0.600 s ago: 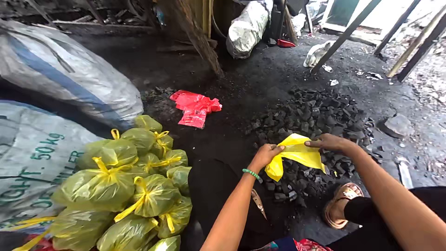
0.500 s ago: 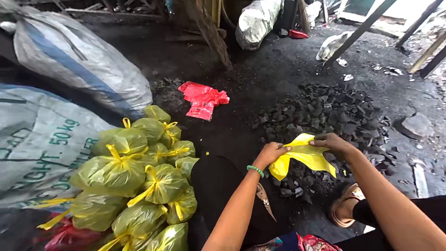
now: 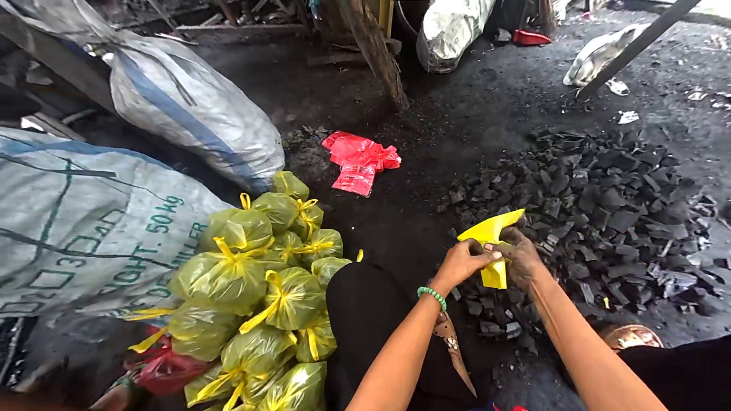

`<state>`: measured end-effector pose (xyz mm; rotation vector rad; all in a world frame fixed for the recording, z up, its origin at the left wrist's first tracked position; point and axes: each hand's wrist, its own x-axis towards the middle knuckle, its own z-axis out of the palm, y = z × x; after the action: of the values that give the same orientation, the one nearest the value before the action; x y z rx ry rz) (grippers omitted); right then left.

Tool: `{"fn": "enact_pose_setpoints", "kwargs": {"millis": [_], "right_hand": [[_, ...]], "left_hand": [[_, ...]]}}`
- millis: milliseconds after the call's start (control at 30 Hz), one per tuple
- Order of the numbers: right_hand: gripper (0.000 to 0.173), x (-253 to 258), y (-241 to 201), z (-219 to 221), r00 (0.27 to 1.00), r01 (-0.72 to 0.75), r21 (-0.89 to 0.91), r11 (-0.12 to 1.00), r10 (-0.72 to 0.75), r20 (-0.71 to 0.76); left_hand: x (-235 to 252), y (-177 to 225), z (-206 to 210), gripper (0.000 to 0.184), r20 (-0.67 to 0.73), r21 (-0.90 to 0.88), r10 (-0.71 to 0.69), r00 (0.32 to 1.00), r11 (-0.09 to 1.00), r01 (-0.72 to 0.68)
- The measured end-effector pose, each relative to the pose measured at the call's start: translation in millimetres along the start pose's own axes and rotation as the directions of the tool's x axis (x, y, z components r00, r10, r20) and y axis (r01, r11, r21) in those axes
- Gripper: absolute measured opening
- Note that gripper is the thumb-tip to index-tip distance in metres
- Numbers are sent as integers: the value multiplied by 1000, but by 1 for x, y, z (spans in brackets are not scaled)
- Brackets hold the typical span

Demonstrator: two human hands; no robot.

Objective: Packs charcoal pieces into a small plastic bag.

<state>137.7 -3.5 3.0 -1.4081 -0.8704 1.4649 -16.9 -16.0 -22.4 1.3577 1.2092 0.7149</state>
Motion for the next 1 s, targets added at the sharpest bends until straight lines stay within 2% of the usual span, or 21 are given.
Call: {"fn": "enact_pose_setpoints", "kwargs": {"millis": [67, 167, 300, 367, 433, 500, 567, 633, 700, 733, 800, 833, 867, 900, 933, 967, 1000], "right_hand": [[37, -2, 0, 1, 996, -78, -4, 997, 78, 54], [27, 0, 0, -1, 978, -164, -19, 986, 165, 129], [14, 2, -5, -9, 980, -142, 50, 989, 134, 147], [14, 7, -14, -14, 988, -96, 4, 995, 95, 126], [14, 12, -20, -18, 995, -47, -128, 991, 58, 85], [16, 21, -19, -33, 996, 24, -371, 928, 8, 84], [12, 33, -16, -46, 997, 67, -641, 764, -33, 66], [26, 46, -4, -57, 997, 82, -771, 632, -64, 53], [37, 49, 0, -54, 992, 123, -816, 565, -53, 113], [51, 47, -2, -48, 983, 166, -805, 570, -32, 180], [87, 41, -9, -30, 938, 260, -679, 686, -14, 345], [96, 37, -13, -19, 910, 310, -611, 729, -42, 413], [95, 32, -18, -6, 881, 366, -564, 741, -80, 466], [80, 30, -24, 5, 853, 431, -547, 717, -126, 507], [54, 32, -29, 14, 821, 507, -549, 665, -179, 542], [28, 37, -34, 20, 786, 582, -551, 598, -238, 571], [16, 44, -39, 21, 758, 630, -555, 543, -277, 590]], "left_hand": [[3, 0, 3, 41, 46, -76, 1, 999, 997, 3], [2, 2, 4, 28, 107, -213, -6, 994, 977, 28], [-4, 15, -3, 5, 145, -395, -5, 989, 916, 62], [-5, 21, -9, 11, 117, -539, -22, 993, 838, 82], [-7, 24, -17, 15, 48, -678, -59, 997, 731, 76], [-5, 26, -29, 18, -50, -812, -94, 994, 583, 14], [-6, 31, -45, 21, -170, -891, -123, 978, 443, -99], [-9, 41, -61, 26, -292, -896, -181, 939, 396, -202], [-9, 44, -72, 22, -365, -821, -161, 917, 520, -235], [-9, 45, -74, 22, -391, -760, -128, 912, 604, -241], [-11, 47, -74, 20, -381, -654, -44, 924, 719, -235], [-12, 49, -72, 20, -331, -617, 4, 944, 756, -219], [-13, 49, -69, 20, -252, -585, 55, 966, 787, -197], [-12, 49, -67, 20, -156, -533, 107, 982, 828, -175], [-11, 50, -70, 18, -64, -431, 150, 987, 887, -163], [-11, 52, -77, 16, 3, -237, 164, 986, 958, -159], [-12, 55, -87, 16, 45, 48, 134, 990, 989, -137]]}}
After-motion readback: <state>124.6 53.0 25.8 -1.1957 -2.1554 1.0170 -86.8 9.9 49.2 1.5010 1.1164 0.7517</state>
